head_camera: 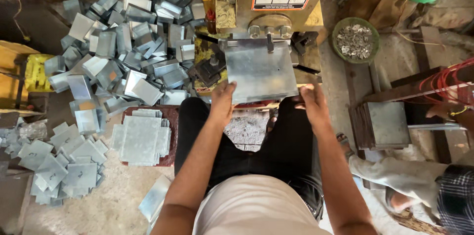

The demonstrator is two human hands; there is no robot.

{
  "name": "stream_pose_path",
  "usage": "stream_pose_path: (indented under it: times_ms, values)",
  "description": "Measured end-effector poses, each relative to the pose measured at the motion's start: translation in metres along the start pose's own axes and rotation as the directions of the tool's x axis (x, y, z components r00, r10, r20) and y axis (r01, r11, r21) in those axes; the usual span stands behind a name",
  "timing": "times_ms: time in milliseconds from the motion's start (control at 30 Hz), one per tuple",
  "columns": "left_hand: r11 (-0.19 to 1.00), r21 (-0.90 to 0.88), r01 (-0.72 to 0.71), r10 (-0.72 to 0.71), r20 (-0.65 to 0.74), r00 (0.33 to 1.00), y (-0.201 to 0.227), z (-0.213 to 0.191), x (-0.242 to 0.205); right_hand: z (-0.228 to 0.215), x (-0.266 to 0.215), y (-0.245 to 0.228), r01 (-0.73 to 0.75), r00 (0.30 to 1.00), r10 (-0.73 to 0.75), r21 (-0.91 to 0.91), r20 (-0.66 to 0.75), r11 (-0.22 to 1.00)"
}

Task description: The person operates a manual hydraulic press to punch holes in rectangular metal sheets. They pick up a sheet from a stack, place it into the press, activate the machine, and then remove the processed sheet to place it on a pile. This repetitive cycle continues for the duration of the clip.

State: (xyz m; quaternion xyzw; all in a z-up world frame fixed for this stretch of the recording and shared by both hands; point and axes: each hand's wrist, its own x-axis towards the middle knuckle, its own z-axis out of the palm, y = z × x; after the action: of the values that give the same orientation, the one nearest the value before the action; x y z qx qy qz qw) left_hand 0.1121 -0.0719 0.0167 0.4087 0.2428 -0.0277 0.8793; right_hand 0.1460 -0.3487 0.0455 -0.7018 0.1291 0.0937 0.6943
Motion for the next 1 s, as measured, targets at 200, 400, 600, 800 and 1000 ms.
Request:
stream_pose_path:
  times_ms: [200,400,600,800,1000]
  values:
    - [0.896,0.412,-0.165,0.184,-0.008,0.983,-0.025,-0.025,-0.035,0.014,-0.011,0.049,0.085,0.980,-0.134,0.298,0.147,0.951]
    - [0.927,0.306,-0.218,0.183,0.140,0.973,-0.020,-0.017,-0.029,0.012,-0.015,0.029,0.009,0.992,-0.069,0.490,0.105,0.872]
    - [0.940,0.309,-0.146,0.137,0.051,0.989,-0.008,0.002,-0.041,0.014,-0.019,0.020,0.029,0.978,-0.141,0.572,0.153,0.820]
    - [0.943,0.303,-0.135,0.129,0.041,0.991,0.004,0.002,-0.027,0.017,-0.017,0.027,-0.003,0.975,-0.129,0.592,0.181,0.806]
    - [0.975,0.190,-0.114,0.102,0.072,0.992,0.003,0.000,-0.025,0.013,-0.003,0.027,-0.075,0.987,-0.018,0.556,0.161,0.828]
